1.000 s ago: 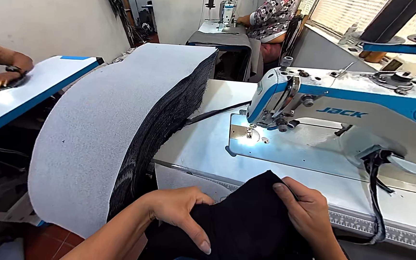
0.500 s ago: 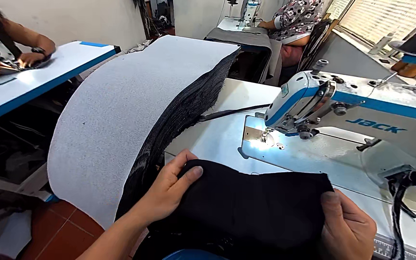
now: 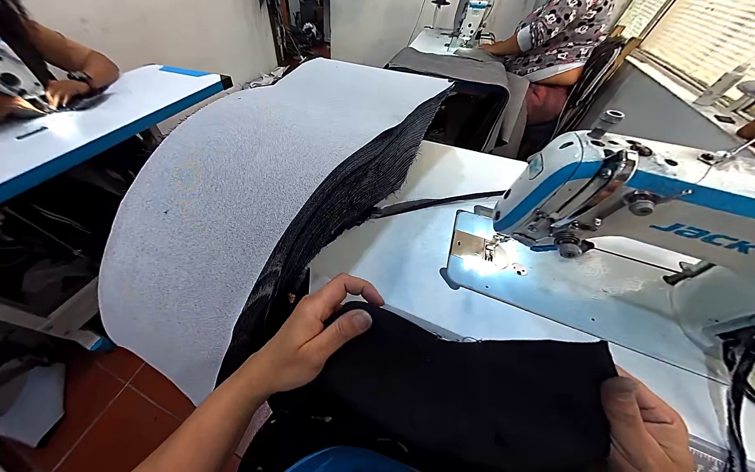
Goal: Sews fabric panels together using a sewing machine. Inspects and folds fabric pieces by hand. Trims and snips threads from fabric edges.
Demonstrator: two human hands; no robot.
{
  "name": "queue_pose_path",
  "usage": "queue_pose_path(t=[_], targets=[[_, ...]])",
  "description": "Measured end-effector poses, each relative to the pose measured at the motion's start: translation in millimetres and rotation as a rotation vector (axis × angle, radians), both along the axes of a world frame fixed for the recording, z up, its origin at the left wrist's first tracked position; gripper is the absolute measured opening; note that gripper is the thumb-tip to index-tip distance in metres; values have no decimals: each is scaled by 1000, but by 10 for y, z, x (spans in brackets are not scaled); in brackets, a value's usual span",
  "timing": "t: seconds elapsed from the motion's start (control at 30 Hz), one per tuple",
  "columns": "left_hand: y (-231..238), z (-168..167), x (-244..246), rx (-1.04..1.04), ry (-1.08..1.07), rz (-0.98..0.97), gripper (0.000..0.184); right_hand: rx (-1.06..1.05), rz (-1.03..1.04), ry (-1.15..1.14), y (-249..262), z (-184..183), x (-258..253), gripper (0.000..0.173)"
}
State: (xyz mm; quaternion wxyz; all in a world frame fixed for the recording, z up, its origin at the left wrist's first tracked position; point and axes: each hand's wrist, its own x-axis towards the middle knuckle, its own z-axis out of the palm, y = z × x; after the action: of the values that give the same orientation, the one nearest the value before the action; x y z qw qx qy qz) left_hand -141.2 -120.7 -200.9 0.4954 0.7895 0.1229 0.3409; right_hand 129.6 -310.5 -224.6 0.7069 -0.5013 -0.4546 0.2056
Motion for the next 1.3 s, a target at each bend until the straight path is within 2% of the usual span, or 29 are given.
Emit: queue_pose_path(t=[0.1, 0.17, 0.23, 0.3, 0.37, 0.43, 0.53, 0.57, 0.6, 0.63, 0.67, 0.73, 0.77, 0.8, 0.87, 0.9, 0.97, 1.03, 1.1, 1.13, 1.23, 1.3], targets=[[16, -29, -13, -69, -4, -15, 27, -18, 7, -15, -6, 13, -36, 27], [53, -49, -45, -18, 49, -20, 26, -19, -5, -33, -8, 6, -40, 27], [82, -51, -67, 218, 191, 77, 30, -14, -35, -49, 2, -2, -35, 27], [48, -13, -24, 501, 305, 227, 46, -14, -51, -63, 25, -15, -37, 27], [-52, 118, 92, 595, 359, 214, 62, -20, -27, -88, 57, -20, -77, 26], [-203, 225, 263, 498, 378, 57, 78, -13, 8, -123, 100, -15, -134, 26], [-305, 248, 526, 156, 497, -321, 98, 13, 13, -174, 136, 19, -152, 28], [-304, 232, 584, 71, 538, -388, 95, 18, 14, -202, 128, 28, -124, 27], [-302, 233, 611, 20, 557, -400, 84, 19, 27, -237, 108, 29, -75, 26], [-302, 245, 601, 45, 553, -353, 67, 11, 63, -283, 78, 16, -9, 22], [-315, 251, 558, 170, 516, -239, 48, -8, 122, -341, 51, -14, 63, 18], [-297, 192, 453, 617, 315, 162, 16, -47, 148, -524, 64, -127, 137, 24], [-244, 199, 415, 812, 206, 360, 8, -45, 77, -645, 92, -201, 123, 22], [-188, 228, 377, 935, 117, 504, 12, -24, -53, -760, 121, -266, 67, 15], [-102, 230, 320, 1034, 3, 637, 24, 63, -271, -896, 153, -359, -152, 11], [-75, 173, 324, 1034, -36, 654, 28, 114, -293, -938, 153, -402, -310, 10], [-77, -52, 330, 895, -13, 608, 30, 162, -137, -998, 133, -520, -676, 12], [-116, -337, 263, 644, 125, 460, 29, -22, 189, -1042, 96, -754, -946, 13], [-191, -532, 157, 426, 244, 303, 28, -323, 477, -935, 67, -883, -992, 19], [-211, -610, 90, 361, 273, 245, 28, -382, 521, -879, 67, -882, -915, 21], [-215, -768, -91, 224, 248, 86, 29, -335, 297, -747, -98, -806, -472, 13], [-242, -782, -169, 155, 239, -2, 29, -491, 62, -634, -414, -813, -92, 16]])
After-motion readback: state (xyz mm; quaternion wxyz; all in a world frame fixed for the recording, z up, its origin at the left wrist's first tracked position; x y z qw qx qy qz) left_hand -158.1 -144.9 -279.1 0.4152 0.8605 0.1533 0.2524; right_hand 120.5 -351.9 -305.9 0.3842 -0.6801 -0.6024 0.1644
